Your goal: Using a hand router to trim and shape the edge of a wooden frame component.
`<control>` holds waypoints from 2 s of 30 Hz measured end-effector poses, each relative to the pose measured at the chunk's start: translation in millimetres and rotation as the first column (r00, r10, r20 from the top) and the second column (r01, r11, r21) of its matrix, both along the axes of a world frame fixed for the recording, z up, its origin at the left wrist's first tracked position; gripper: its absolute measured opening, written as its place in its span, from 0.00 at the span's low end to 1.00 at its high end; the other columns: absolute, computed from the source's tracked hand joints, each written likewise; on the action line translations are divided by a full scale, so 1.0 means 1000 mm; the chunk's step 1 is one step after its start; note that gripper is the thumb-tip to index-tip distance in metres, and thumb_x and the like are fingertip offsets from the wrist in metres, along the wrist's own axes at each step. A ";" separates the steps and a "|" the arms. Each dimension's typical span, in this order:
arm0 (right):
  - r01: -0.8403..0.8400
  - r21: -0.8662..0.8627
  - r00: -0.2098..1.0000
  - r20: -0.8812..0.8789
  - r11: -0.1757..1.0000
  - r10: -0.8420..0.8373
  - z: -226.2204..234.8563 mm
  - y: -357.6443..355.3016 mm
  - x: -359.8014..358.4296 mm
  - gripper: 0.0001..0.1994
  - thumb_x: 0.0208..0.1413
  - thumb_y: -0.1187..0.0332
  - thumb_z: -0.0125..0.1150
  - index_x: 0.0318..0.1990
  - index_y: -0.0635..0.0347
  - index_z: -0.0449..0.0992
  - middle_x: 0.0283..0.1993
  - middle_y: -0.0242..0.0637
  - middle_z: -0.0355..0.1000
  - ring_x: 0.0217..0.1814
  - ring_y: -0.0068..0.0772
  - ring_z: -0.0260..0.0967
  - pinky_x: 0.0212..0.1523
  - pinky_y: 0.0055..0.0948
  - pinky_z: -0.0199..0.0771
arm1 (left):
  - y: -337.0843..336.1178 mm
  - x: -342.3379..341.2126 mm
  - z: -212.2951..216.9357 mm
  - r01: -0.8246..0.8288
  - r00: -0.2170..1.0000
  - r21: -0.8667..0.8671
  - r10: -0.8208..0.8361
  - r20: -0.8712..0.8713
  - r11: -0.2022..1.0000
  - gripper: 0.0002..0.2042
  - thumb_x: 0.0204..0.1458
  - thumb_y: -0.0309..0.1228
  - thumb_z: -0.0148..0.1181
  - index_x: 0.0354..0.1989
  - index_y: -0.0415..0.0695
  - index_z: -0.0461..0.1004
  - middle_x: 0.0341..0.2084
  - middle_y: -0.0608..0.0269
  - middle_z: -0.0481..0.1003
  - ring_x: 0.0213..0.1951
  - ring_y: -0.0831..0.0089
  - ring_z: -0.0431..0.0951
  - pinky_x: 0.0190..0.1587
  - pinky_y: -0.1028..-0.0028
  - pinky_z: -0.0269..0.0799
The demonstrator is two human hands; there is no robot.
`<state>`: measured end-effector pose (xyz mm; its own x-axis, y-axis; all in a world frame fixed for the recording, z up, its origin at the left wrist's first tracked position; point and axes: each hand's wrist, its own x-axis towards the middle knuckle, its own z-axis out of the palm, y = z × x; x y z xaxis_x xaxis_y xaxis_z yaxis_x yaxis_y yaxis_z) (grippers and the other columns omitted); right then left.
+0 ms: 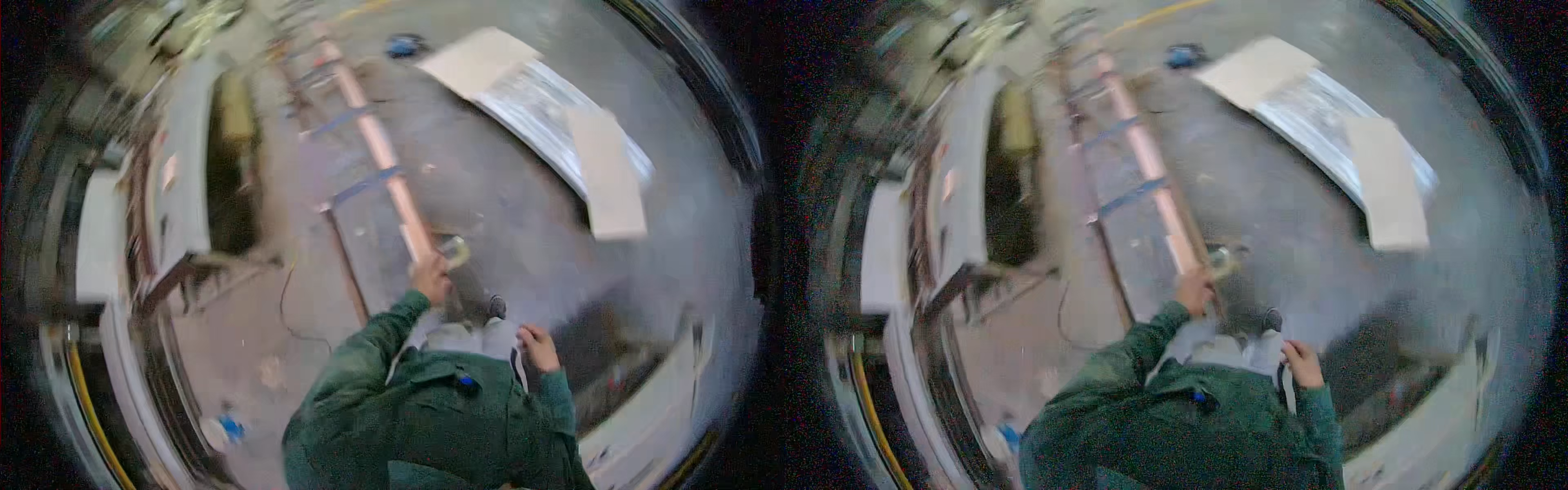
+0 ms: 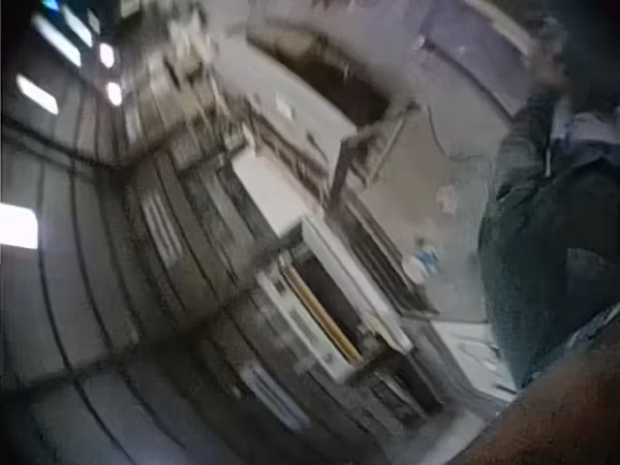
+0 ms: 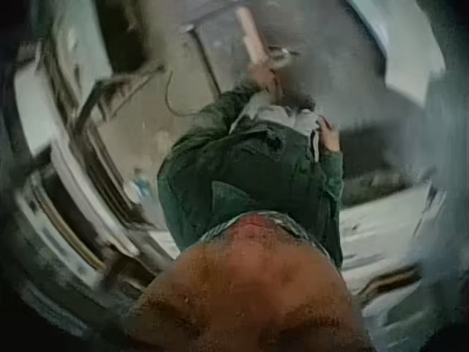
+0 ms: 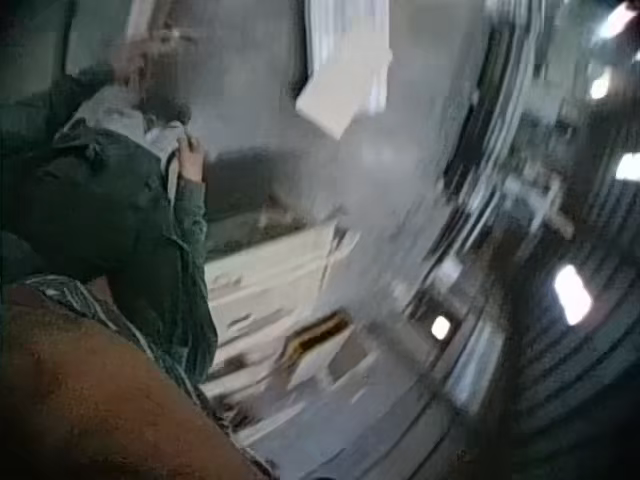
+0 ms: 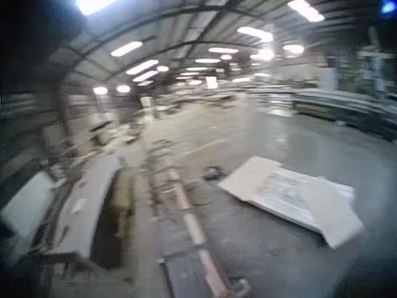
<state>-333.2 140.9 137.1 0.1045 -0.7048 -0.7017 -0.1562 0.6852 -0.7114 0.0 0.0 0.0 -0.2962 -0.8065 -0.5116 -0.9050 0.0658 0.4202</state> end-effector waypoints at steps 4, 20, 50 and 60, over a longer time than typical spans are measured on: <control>-0.542 -0.338 0.779 0.142 0.770 0.611 0.060 -0.150 0.033 0.16 0.52 0.67 0.53 0.49 0.60 0.69 0.45 0.36 0.67 0.45 0.26 0.64 0.47 0.26 0.64 | 0.037 -0.015 0.048 -0.308 0.950 -0.436 0.298 -0.092 0.846 0.31 0.47 0.42 0.49 0.61 0.53 0.50 0.61 0.57 0.47 0.60 0.53 0.50 0.57 0.46 0.44; -0.317 -0.932 -0.659 0.349 0.174 0.666 0.230 0.003 0.298 0.11 0.57 0.67 0.48 0.43 0.62 0.69 0.36 0.36 0.68 0.41 0.33 0.63 0.41 0.31 0.60 | 0.425 0.001 0.041 -0.932 0.227 -0.336 0.943 -0.243 0.138 0.22 0.45 0.31 0.56 0.49 0.38 0.64 0.47 0.43 0.65 0.50 0.51 0.64 0.53 0.61 0.59; -0.720 -0.221 0.545 0.406 0.658 0.733 0.043 -0.107 0.714 0.12 0.53 0.68 0.46 0.42 0.61 0.72 0.16 0.24 0.60 0.14 0.16 0.53 0.14 0.19 0.54 | 0.283 0.496 0.080 -0.921 0.385 -0.110 0.839 -0.383 0.373 0.20 0.49 0.39 0.53 0.52 0.53 0.64 0.38 0.53 0.72 0.30 0.58 0.73 0.49 0.63 0.62; -0.545 -0.429 0.727 0.186 0.720 0.661 0.100 -0.315 0.824 0.10 0.55 0.69 0.49 0.40 0.64 0.73 0.25 0.25 0.66 0.26 0.13 0.60 0.24 0.16 0.59 | 0.017 0.720 0.163 -0.783 0.617 -0.348 0.576 -0.536 0.515 0.18 0.49 0.35 0.53 0.50 0.46 0.66 0.43 0.52 0.69 0.46 0.56 0.68 0.49 0.66 0.63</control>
<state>491.1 -173.8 237.2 0.7534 -0.5858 -0.2986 -0.1901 0.2406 -0.9518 719.8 16.6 163.3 0.4104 -0.9108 0.0456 -0.5778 -0.2210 0.7857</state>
